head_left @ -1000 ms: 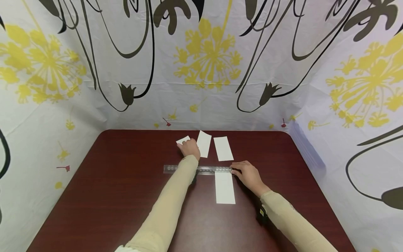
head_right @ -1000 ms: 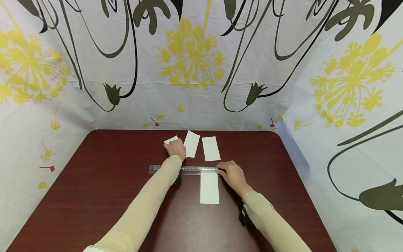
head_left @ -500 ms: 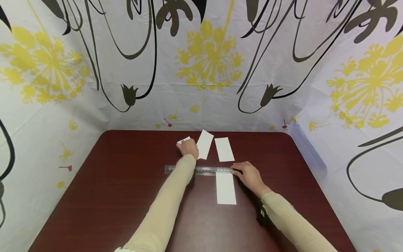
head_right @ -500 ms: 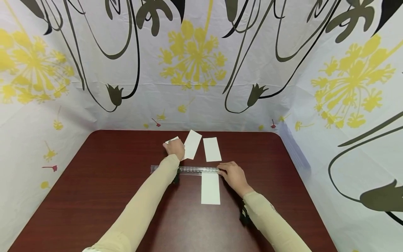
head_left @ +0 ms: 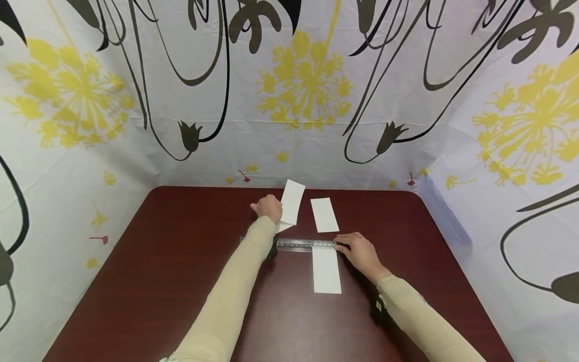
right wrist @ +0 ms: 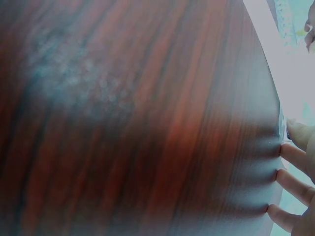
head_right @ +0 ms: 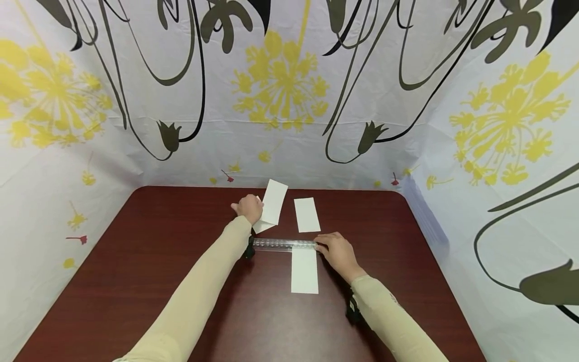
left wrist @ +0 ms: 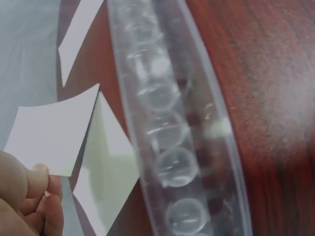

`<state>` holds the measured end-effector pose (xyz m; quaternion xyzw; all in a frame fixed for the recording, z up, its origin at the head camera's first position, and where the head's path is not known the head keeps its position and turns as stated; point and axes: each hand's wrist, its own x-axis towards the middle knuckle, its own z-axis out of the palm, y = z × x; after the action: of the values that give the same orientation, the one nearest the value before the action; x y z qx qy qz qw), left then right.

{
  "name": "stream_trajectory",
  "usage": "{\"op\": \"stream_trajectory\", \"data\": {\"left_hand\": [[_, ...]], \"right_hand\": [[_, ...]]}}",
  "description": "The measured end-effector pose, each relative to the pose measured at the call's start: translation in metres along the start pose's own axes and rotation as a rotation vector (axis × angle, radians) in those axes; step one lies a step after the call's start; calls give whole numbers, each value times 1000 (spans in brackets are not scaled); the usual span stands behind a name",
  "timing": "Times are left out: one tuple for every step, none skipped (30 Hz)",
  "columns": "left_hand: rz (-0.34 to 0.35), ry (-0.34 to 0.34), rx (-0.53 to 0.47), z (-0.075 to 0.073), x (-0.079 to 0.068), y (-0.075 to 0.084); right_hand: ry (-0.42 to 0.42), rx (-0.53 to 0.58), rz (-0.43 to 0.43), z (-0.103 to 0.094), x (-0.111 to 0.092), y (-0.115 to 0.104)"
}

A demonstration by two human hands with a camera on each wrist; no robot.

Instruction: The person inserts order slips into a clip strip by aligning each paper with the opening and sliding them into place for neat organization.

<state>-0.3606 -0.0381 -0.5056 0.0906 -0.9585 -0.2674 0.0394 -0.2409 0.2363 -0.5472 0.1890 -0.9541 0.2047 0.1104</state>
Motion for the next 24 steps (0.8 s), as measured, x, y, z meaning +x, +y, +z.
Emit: {"op": "stream_trajectory", "data": {"left_hand": [[0,-5,-14,-1,0,0],[1,-10,-25,-3,1,0],[1,-13,-42,-4,1,0],[2,-18,-57,-5,1,0],[0,-27,-74,-7,0,-1],[-6,-40,-81,-9,-1,-1],[-7,-46,-84,-10,-1,-2],[-7,-51,-92,-12,-2,-3],[-9,-57,-100,-14,-4,-4],[-10,-62,-105,-16,-4,-5],[-13,-68,-111,-18,-5,-7],[-13,-74,-112,-19,-5,-9],[-10,-80,-122,-21,-5,-11],[-7,-84,-134,-22,-4,-14],[-4,-92,-145,-23,-4,-17],[-2,-99,-164,-24,-3,-20],[1,-107,-179,-25,-2,-24],[4,-110,-194,-26,-2,-27],[5,-112,-212,-27,-2,-31],[7,-115,-224,-29,-2,-34],[7,-119,-234,-31,-2,-38],[5,-120,-241,-33,-3,-42],[3,-119,-240,-35,-3,-45],[-2,-115,-244,-38,-4,-49]], "right_hand": [[1,0,-1,0,0,0],[2,0,-1,0,0,0],[3,0,-1,0,0,0],[3,1,-1,0,0,0],[3,1,-2,0,0,1],[3,-1,-3,1,0,1],[3,-1,-3,1,0,1],[3,-2,-3,1,0,1],[3,-2,-2,1,0,1],[2,-3,-1,2,0,2],[2,-3,-2,2,0,2],[2,-3,-2,2,0,2],[1,-3,-1,2,0,2],[1,-2,-1,2,0,2],[1,-2,-1,2,0,2],[1,-2,-1,2,0,2],[1,-2,-1,2,0,1],[1,-2,0,2,0,1],[0,-3,1,2,0,1],[0,-3,1,2,0,1],[-1,-4,3,2,0,1],[-2,-6,4,2,0,2],[-1,-7,5,2,0,2],[-1,-7,6,2,0,2]]}}
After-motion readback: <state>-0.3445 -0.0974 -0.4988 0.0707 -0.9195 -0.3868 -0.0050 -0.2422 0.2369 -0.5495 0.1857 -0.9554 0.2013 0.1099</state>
